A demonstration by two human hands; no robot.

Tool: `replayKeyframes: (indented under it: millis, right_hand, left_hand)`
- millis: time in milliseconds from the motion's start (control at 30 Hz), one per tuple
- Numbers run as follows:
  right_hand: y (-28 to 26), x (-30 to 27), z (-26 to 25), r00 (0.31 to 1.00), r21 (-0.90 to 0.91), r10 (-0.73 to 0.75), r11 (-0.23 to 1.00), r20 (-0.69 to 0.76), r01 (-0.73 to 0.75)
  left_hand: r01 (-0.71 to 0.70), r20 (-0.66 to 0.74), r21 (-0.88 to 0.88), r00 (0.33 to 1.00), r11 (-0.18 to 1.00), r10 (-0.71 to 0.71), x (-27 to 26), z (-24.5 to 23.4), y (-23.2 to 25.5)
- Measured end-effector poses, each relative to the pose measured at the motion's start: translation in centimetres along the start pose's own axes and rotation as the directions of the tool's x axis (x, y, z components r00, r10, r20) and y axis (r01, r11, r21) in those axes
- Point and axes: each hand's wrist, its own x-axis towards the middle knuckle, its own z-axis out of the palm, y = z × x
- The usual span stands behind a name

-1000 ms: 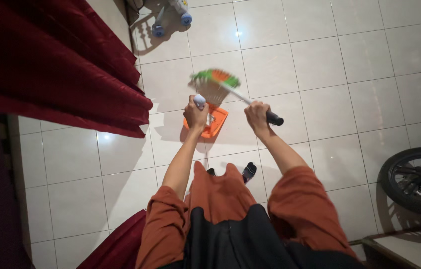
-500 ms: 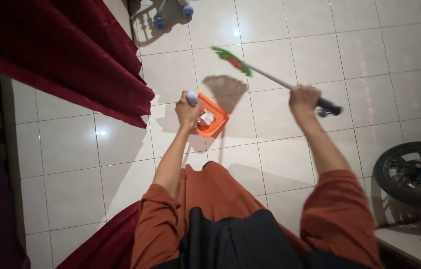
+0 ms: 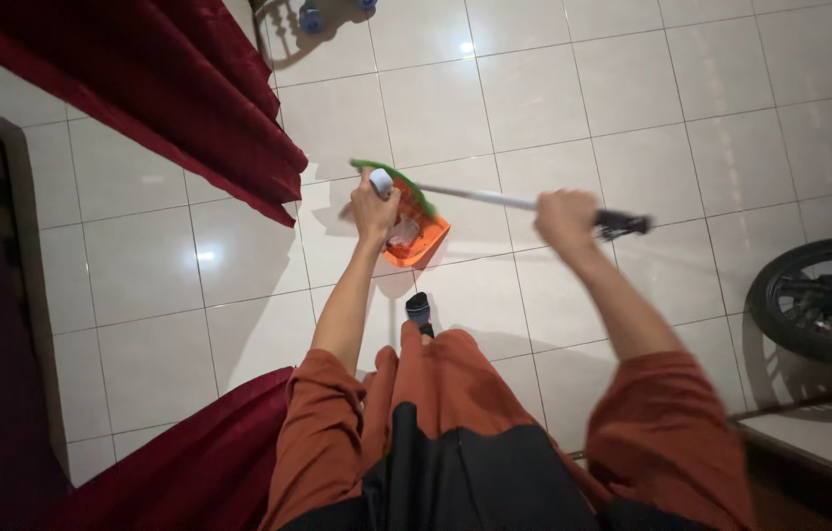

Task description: The person sweeps a tiled floor using a broom and a dustpan. They gather debris into a pile and sweep it into the dustpan, then continue sweeping the rest of the floor area.

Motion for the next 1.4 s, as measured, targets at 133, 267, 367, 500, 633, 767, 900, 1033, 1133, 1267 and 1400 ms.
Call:
replayKeyframes:
  millis: [133, 267, 367, 500, 633, 767, 900, 1033, 1133, 1267, 1400]
  right_hand:
    - [4.5, -1.8, -5.4, 0.989, 0.017, 0.145, 0.989, 0.010, -0.145]
    - [4.8, -1.0, -1.5, 0.986, -0.002, 0.117, 0.993, -0.115, -0.118]
    - [1.0, 0.5, 4.2, 0.969, -0.079, 0.115, 0.988, -0.219, -0.135]
    - [-8.7, -2.4, 7.7, 0.947, -0.308, 0.074, 0.935, -0.312, -0.174]
    - [-14.1, -4.3, 4.0, 0.997, -0.100, 0.058, 0.993, -0.056, -0.063]
    - [-10.8, -3.3, -4.2, 0.998, 0.040, 0.011, 0.999, -0.065, -0.008]
    - [-9.6, -2.5, -11.6, 0.994, 0.033, 0.091, 0.995, 0.063, -0.094]
    - [-11.5, 0.5, -9.6, 0.993, 0.050, 0.084, 0.995, -0.081, -0.081]
    - [-16.8, 3.8, -3.5, 0.951, 0.048, 0.090, 0.996, -0.297, -0.080]
    - [-26.5, 3.6, 0.4, 0.952, -0.114, 0.051, 0.989, -0.302, -0.090]
    - [-32.1, 0.4, -3.9, 0.986, -0.047, -0.064, 0.997, -0.156, 0.057]
  left_hand:
    - [0.047, 0.006, -0.005, 0.999, 0.999, -0.047, -0.5, -1.4, -1.3]
    - [0.007, 0.002, -0.032, 1.000, 0.999, -0.007, -0.6, -3.5, -2.8]
    - [-0.028, 0.026, -0.047, 0.999, 0.998, 0.030, -0.7, -5.3, -3.1]
    - [0.004, 0.109, -0.022, 0.994, 1.000, -0.001, -0.3, -7.0, -3.8]
    - [0.001, 0.123, -0.019, 0.992, 1.000, 0.001, -0.3, -8.1, -5.1]
    - [-0.101, 0.093, -0.018, 0.990, 0.995, 0.102, -0.3, -9.9, -6.7]
    - [-0.035, 0.078, -0.048, 0.996, 0.998, 0.038, 0.1, -13.9, -9.2]
    - [0.038, 0.021, -0.039, 0.999, 0.998, -0.038, 0.6, -18.6, -11.5]
    - [0.055, -0.012, -0.026, 0.998, 0.998, -0.055, 1.2, -21.2, -13.4]
    - [0.096, -0.027, -0.035, 0.995, 0.995, -0.097, 1.5, -23.2, -15.4]
    - [0.141, -0.015, -0.030, 0.990, 0.990, -0.142, 1.8, -24.0, -16.6]
